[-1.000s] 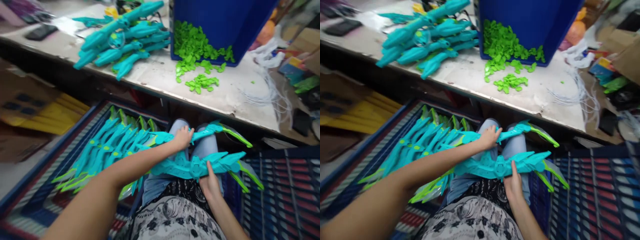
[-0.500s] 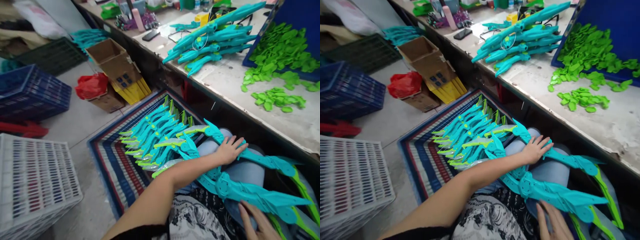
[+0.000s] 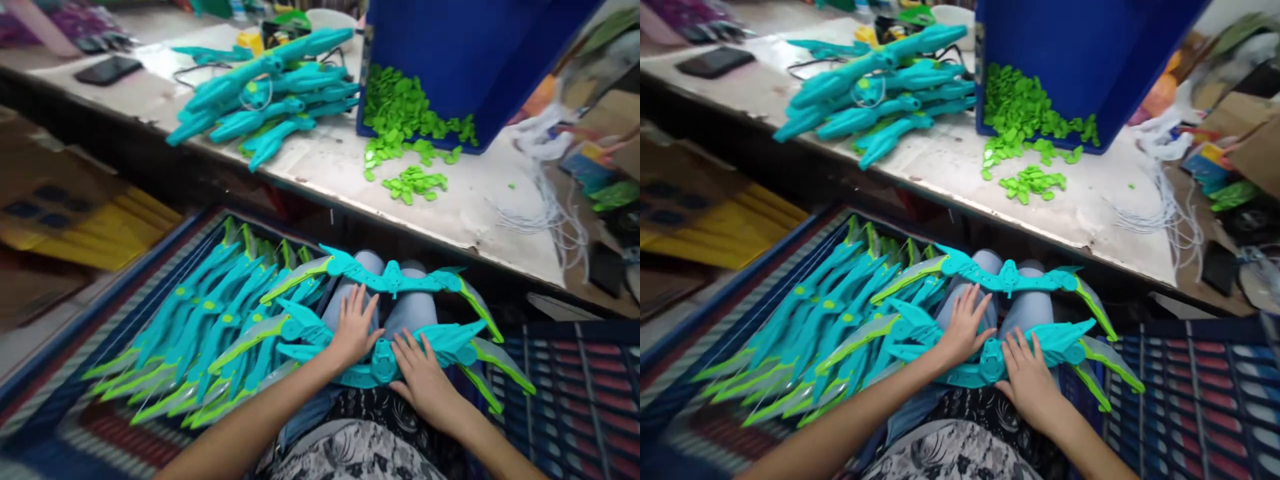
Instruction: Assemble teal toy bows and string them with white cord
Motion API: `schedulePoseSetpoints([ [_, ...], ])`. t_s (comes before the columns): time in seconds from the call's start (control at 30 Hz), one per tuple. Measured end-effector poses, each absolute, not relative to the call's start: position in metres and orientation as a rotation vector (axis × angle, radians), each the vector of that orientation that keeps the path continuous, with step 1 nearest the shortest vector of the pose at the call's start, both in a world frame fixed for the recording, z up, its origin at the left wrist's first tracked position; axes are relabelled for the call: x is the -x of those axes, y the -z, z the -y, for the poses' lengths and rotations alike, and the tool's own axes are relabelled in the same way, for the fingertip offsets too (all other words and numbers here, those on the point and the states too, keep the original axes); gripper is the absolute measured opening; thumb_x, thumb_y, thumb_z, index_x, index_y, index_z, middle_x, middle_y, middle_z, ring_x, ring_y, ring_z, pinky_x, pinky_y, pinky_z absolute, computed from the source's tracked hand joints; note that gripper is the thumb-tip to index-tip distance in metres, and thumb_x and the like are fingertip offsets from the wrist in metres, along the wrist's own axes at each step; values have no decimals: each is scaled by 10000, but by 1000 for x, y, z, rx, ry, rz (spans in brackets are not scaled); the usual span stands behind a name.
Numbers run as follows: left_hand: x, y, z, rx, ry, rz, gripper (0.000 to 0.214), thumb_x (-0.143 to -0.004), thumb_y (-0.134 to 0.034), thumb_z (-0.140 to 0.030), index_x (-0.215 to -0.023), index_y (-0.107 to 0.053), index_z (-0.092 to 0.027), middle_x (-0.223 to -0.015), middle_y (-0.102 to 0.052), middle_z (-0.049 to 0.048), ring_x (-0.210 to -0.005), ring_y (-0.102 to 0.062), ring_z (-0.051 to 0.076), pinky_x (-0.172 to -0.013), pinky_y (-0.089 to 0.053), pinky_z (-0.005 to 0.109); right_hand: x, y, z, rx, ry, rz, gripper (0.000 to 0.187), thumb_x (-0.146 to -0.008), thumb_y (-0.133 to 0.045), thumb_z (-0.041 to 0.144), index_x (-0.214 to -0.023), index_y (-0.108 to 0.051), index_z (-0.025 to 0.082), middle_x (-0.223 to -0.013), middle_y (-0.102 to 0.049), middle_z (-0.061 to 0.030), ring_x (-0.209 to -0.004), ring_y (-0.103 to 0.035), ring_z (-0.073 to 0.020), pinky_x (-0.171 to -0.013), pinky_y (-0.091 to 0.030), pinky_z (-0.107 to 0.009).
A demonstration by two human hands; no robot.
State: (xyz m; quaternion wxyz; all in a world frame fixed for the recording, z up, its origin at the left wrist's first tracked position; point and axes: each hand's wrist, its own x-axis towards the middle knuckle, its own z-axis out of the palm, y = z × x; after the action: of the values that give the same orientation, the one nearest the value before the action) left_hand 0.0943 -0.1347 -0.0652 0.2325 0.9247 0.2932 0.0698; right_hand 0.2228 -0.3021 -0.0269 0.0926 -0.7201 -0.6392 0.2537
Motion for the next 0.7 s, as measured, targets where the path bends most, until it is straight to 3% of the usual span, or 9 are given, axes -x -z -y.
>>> schedulePoseSetpoints([
  [0.07,-104,56,119,-2612,-262,-767,594,-872,-558,-351,-1408,-409,-140,-1534,-265,225,-1432,-209,377,-1112,-270,570,-243,6,284,2074,-795,1850,407,-892,-512,455,-1189,-664,224,-1286,-625,-108,-1237,-530,-295,-1052,-393,-503],
  [0.13,-120,48,101,-2691,-273,-719,564,-877,-551,-347,-1385,-437,-129,-1498,-336,224,-1408,-264,373,-1122,-253,557,-276,-15,252,2074,-624,1774,361,-942,-422,402,-1113,-697,242,-1124,-698,-87,-1074,-607,-242,-951,-471,-420],
  [0.2,-137,45,85,-2755,-174,-612,574,-862,-578,-335,-1373,-444,-111,-1407,-457,221,-1340,-369,364,-1121,-248,548,-316,-33,208,2172,-252,1677,352,-929,-443,381,-1058,-713,196,-1015,-703,-119,-985,-594,-263,-908,-464,-434],
  [0.33,-167,48,72,-2780,21,-476,575,-859,-581,-279,-1387,-418,-119,-1157,-616,164,-1125,-526,308,-1011,-379,466,-392,-47,109,2404,150,1466,352,-895,-497,300,-1119,-675,96,-1177,-625,-182,-1099,-495,-301,-978,-379,-436],
  [0.5,-187,41,74,-2766,136,-481,608,-866,-572,-300,-1426,-379,-161,-1129,-614,158,-1076,-541,318,-915,-423,437,-430,-41,40,2630,134,1325,385,-894,-496,356,-1143,-662,113,-1192,-629,-178,-1108,-455,-325,-912,-363,-430],
  [0.7,-201,31,66,-2837,296,-386,649,-839,-610,-347,-1414,-376,-157,-1072,-646,159,-1030,-562,319,-905,-401,435,-431,-44,58,2688,106,1462,340,-910,-433,318,-1014,-702,136,-1029,-689,-165,-1003,-509,-304,-841,-350,-391],
])
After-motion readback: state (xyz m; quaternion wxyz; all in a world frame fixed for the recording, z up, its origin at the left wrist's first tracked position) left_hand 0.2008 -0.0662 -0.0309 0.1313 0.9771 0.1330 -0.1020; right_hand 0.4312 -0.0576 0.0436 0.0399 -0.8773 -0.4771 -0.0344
